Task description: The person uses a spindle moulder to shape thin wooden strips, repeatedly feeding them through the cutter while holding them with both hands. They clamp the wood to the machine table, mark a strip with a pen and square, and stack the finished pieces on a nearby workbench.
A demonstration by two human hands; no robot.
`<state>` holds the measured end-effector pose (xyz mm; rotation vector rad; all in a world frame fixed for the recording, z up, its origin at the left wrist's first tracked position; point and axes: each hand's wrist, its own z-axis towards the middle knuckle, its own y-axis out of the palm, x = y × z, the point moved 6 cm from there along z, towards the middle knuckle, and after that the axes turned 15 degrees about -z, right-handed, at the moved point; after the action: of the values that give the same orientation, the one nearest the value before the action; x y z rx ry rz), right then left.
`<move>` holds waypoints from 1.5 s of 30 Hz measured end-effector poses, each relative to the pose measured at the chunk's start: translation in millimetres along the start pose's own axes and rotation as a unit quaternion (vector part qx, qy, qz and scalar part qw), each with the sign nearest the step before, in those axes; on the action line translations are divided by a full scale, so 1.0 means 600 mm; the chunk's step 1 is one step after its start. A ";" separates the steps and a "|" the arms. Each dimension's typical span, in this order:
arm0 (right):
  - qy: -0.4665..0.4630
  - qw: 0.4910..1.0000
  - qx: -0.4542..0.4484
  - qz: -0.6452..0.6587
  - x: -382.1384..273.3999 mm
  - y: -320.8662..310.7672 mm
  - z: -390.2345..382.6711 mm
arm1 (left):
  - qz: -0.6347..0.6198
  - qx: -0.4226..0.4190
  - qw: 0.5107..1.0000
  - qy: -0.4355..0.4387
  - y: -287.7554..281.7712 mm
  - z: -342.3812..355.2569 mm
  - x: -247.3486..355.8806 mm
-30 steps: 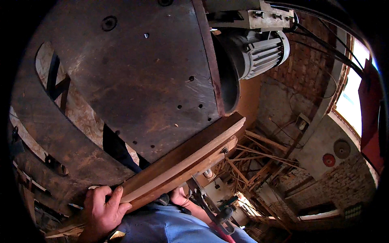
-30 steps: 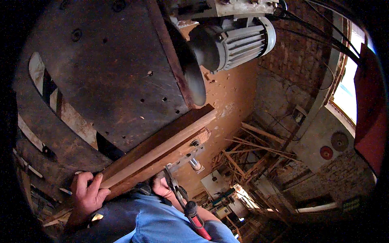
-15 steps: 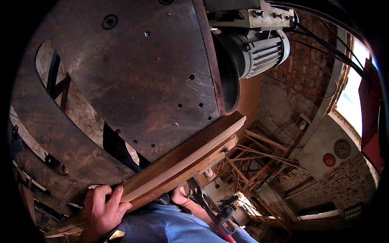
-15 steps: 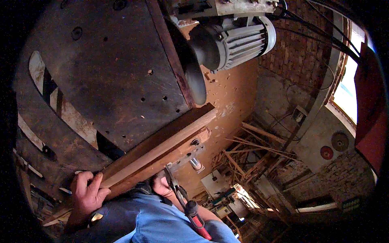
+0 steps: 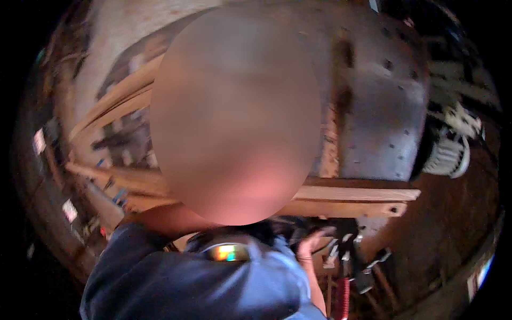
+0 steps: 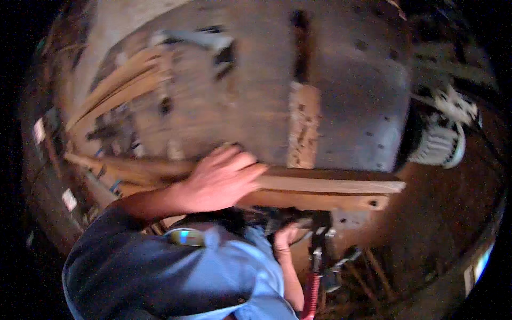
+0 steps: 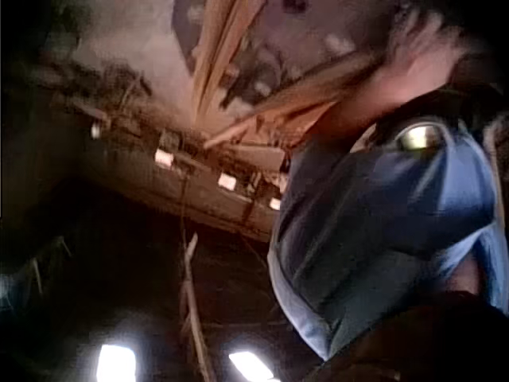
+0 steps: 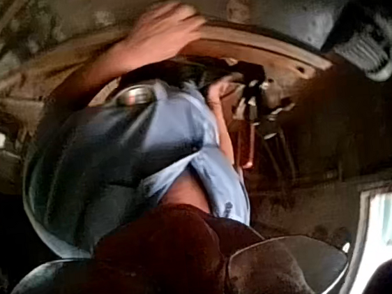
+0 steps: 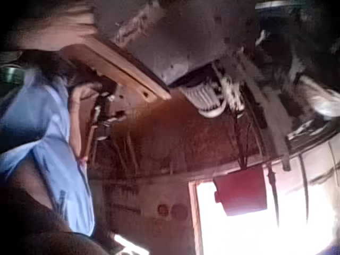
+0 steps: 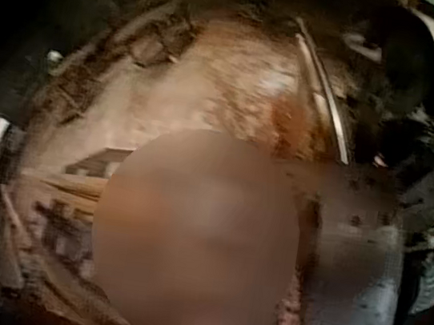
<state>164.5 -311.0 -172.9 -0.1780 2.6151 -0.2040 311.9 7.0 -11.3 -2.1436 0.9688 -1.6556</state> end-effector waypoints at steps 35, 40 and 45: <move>-0.088 0.995 -0.024 -0.049 -0.024 0.293 -0.173 | -0.065 0.250 0.959 -0.117 -0.040 -0.764 -0.280; -0.093 0.988 0.031 -0.118 -0.031 0.313 -0.181 | -0.376 0.298 0.861 -0.167 -0.050 -0.902 -0.367; -0.081 0.991 -0.081 -0.068 -0.031 0.300 -0.152 | -0.637 0.311 0.696 -0.116 -0.032 -0.998 -0.426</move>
<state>119.5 -121.6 -117.7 -0.4131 2.4579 -0.0228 -271.0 297.2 -4.9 -2.3653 -1.3563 -1.5723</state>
